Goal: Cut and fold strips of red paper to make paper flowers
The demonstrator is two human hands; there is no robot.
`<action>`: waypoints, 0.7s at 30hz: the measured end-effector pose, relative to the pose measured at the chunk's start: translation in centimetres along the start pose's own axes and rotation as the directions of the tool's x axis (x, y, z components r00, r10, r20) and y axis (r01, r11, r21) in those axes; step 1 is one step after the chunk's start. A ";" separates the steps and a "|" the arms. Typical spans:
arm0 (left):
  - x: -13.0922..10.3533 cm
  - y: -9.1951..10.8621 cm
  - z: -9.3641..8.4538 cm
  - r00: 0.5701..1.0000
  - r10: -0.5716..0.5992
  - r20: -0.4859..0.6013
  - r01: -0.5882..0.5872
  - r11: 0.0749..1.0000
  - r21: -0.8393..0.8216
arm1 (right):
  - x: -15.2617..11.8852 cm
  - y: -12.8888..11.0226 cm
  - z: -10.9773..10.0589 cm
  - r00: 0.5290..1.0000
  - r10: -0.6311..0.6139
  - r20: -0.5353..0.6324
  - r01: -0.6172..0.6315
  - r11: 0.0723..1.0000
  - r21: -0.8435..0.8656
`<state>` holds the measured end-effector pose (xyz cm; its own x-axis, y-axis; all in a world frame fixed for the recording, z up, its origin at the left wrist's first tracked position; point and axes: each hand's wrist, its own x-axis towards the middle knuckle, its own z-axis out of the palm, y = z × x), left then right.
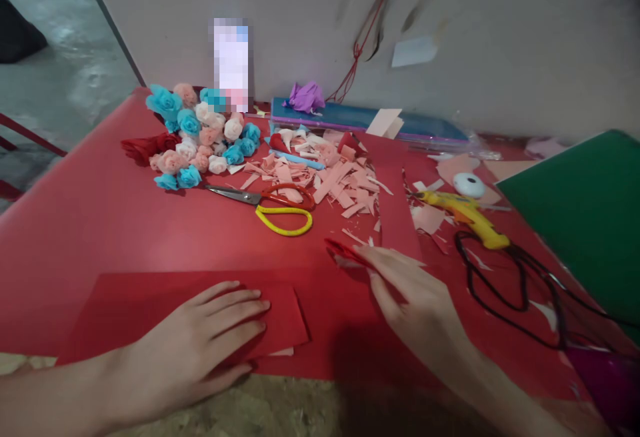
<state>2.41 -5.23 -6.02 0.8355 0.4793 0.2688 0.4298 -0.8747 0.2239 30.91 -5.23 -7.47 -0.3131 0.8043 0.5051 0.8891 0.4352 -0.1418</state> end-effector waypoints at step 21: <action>-1.8 -0.4 1.2 0.995 0.062 -0.079 -0.064 0.997 -0.030 | -1.9 -9.6 3.7 0.886 -0.455 0.094 0.448 0.890 0.085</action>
<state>1.13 -5.84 -7.69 0.8307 0.4284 0.3554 0.3646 -0.9012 0.2341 21.77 -9.42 -10.22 -0.7130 0.5527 0.4315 0.6227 0.7820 0.0273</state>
